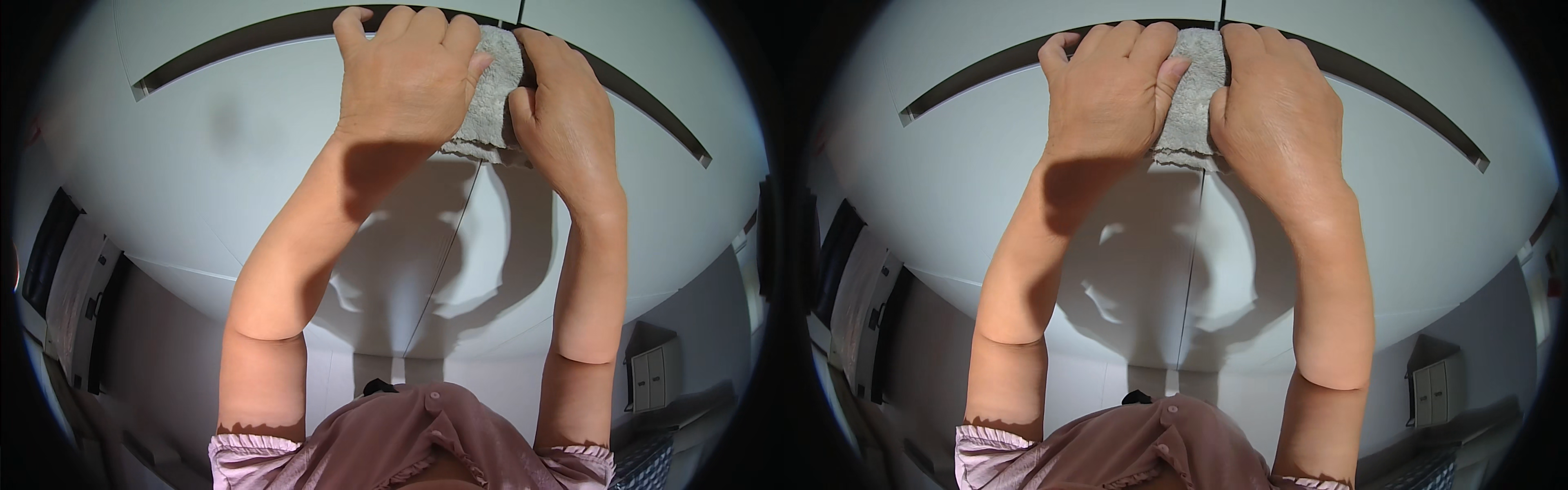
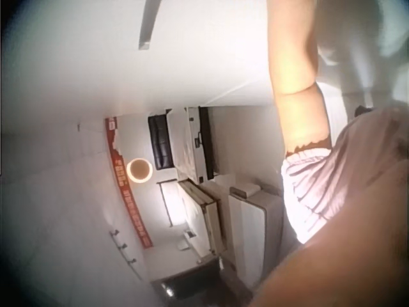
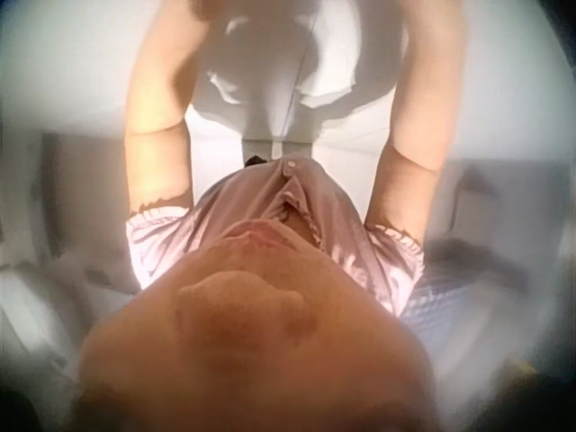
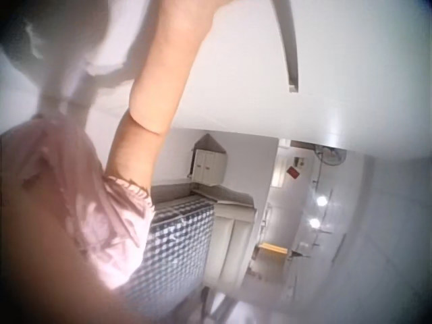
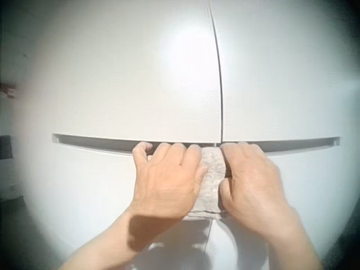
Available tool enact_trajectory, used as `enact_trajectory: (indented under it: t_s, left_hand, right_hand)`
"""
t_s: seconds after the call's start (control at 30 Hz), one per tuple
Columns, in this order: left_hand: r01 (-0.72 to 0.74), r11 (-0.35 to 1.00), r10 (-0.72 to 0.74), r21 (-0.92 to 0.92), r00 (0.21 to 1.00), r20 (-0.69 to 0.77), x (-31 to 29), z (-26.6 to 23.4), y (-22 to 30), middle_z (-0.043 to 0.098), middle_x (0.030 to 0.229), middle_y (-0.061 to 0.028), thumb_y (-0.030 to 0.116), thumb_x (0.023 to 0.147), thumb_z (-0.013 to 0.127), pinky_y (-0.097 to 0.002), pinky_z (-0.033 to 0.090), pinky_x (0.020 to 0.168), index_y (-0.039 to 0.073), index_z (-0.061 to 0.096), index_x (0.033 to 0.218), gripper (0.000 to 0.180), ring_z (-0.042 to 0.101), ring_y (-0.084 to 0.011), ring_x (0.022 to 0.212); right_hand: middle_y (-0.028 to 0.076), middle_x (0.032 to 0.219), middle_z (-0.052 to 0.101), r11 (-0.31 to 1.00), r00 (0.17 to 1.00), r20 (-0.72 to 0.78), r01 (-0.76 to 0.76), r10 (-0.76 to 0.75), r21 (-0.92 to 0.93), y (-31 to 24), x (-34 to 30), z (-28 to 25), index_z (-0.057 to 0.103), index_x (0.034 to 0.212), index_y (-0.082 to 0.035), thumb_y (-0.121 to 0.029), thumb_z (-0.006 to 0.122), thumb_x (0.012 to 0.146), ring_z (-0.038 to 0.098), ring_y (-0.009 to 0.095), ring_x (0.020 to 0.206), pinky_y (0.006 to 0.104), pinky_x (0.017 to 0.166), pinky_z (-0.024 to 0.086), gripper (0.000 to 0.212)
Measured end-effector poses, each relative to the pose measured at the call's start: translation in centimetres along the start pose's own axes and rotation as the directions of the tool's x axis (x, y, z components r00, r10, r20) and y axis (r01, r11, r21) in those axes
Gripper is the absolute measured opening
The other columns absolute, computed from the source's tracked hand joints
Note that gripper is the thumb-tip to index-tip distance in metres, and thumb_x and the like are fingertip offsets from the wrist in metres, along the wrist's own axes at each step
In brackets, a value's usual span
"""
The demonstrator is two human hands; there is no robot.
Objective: The person wipes a plastic-wrapped mattress, a beige headboard, a white shelf, and a white cabinet using a cloth. The person moves around the room to reach different surfaces and continues wiping each area methodically.
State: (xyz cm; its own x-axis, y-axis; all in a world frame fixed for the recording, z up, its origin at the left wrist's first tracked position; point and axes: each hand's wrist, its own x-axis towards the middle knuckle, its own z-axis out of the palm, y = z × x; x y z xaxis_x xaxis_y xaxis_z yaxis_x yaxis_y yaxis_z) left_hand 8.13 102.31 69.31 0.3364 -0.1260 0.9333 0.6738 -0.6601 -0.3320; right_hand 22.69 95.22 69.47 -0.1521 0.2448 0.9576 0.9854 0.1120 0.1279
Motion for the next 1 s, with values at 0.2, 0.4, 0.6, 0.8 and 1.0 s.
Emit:
enact_trajectory:
  t_s: [0.2, 0.4, 0.6, 0.8, 1.0]
  left_hand:
    - [-0.021, 1.0, 0.021, -0.01, 1.0, -0.016, -1.1, -0.9, -3.6, 0.059, 0.087, -0.0019, 0.024, 0.094, 0.06, -0.0484, 0.033, 0.093, 0.012, 0.06, 0.102, 0.015, 0.056, -0.0231, 0.089]
    - [-0.017, 1.0, 0.017, -0.014, 1.0, 0.003, -1.5, -1.6, -5.1, 0.059, 0.088, -0.0018, 0.025, 0.093, 0.06, -0.048, 0.033, 0.092, 0.013, 0.06, 0.102, 0.015, 0.056, -0.0226, 0.089]
    - [0.022, 0.999, -0.02, -0.027, 0.999, 0.049, -2.7, -2.4, -8.9, 0.058, 0.089, -0.0037, 0.024, 0.093, 0.058, -0.0495, 0.032, 0.092, 0.012, 0.059, 0.102, 0.015, 0.055, -0.023, 0.091]
    - [0.061, 0.998, -0.064, 0.023, 0.987, 0.146, -3.5, -3.6, -11.6, 0.057, 0.091, -0.0063, 0.026, 0.093, 0.057, -0.0474, 0.032, 0.092, 0.01, 0.058, 0.102, 0.019, 0.054, -0.023, 0.093]
    - [0.054, 0.998, -0.059, 0.036, 0.987, 0.148, -3.9, -3.9, -13.1, 0.057, 0.09, -0.0064, 0.027, 0.093, 0.057, -0.0468, 0.032, 0.091, 0.01, 0.058, 0.102, 0.019, 0.053, -0.0232, 0.091]
  right_hand:
    - [0.012, 0.095, 0.064, 0.994, 0.992, 0.096, -0.073, 0.08, -0.076, -3.5, 1.4, 0.9, 0.062, 0.107, -0.001, -0.005, 0.055, 0.077, 0.059, 0.032, 0.091, 0.0442, 0.075, 0.05, 0.031]
    - [0.012, 0.1, 0.064, 0.996, 0.998, -0.012, -0.061, 0.06, -0.066, -5.4, 1.2, 2.1, 0.062, 0.112, -0.001, -0.005, 0.056, 0.077, 0.059, 0.032, 0.094, 0.0433, 0.076, 0.051, 0.036]
    - [0.011, 0.096, 0.063, 0.994, 0.998, 0.032, -0.059, 0.062, -0.091, -8.7, 2.5, 4.2, 0.061, 0.104, -0.002, -0.005, 0.056, 0.077, 0.058, 0.031, 0.093, 0.0444, 0.075, 0.051, 0.029]
    - [0.02, 0.093, 0.058, 0.993, 0.988, 0.114, -0.099, 0.105, -0.057, -12.5, 4.1, 4.7, 0.055, 0.096, 0.001, -0.008, 0.052, 0.079, 0.055, 0.038, 0.09, 0.0481, 0.079, 0.046, 0.02]
    - [0.021, 0.094, 0.058, 0.985, 0.979, 0.127, -0.148, 0.158, -0.084, -13.6, 4.8, 5.9, 0.056, 0.098, 0.002, -0.006, 0.051, 0.078, 0.055, 0.038, 0.091, 0.0476, 0.08, 0.047, 0.022]
